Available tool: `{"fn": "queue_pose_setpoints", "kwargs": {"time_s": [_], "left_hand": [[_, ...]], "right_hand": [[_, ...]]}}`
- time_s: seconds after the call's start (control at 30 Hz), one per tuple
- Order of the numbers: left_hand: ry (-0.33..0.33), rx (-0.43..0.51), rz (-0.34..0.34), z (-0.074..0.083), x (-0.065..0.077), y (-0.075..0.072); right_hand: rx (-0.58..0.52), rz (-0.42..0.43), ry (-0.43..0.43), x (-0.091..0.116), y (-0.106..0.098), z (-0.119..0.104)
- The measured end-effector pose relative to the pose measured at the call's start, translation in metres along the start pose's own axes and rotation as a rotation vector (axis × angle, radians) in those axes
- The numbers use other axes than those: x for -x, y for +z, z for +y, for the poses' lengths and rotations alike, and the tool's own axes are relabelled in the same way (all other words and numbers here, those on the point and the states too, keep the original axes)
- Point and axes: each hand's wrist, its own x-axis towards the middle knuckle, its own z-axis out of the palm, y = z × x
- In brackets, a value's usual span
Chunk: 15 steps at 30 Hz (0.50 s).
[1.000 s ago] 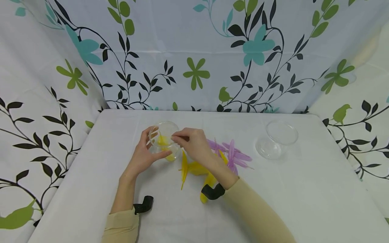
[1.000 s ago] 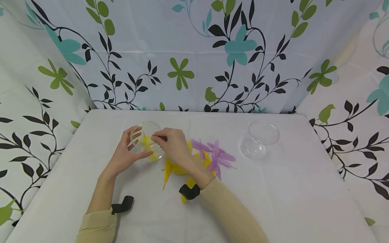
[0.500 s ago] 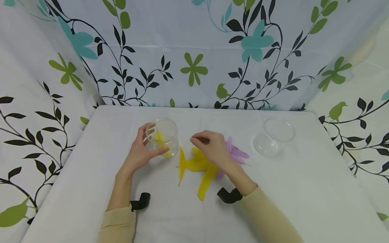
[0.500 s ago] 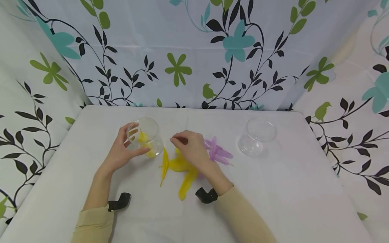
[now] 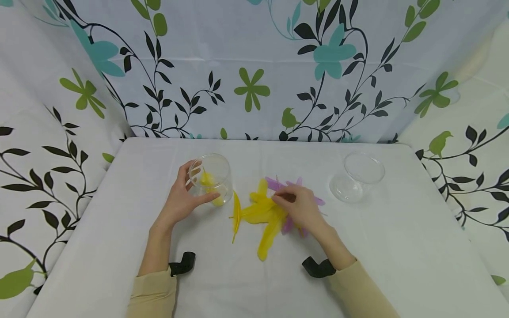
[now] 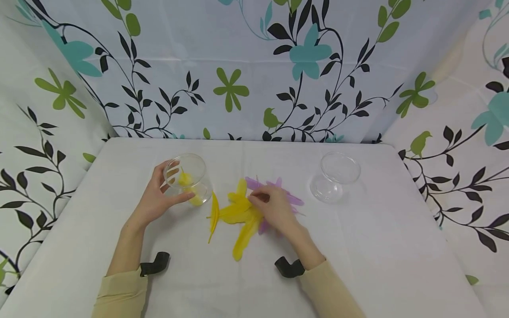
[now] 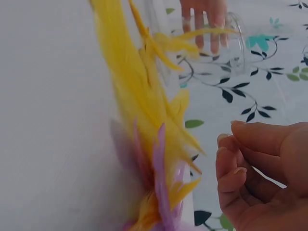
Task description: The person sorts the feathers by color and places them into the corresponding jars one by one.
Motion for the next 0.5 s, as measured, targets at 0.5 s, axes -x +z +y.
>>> {"fn": "queue_pose_setpoints", "kwargs": {"time_s": [0.5], "left_hand": [[-0.022, 0.008, -0.011, 0.002, 0.001, -0.001]], "right_hand": [[0.068, -0.004, 0.067, 0.013, -0.011, 0.032]]}}
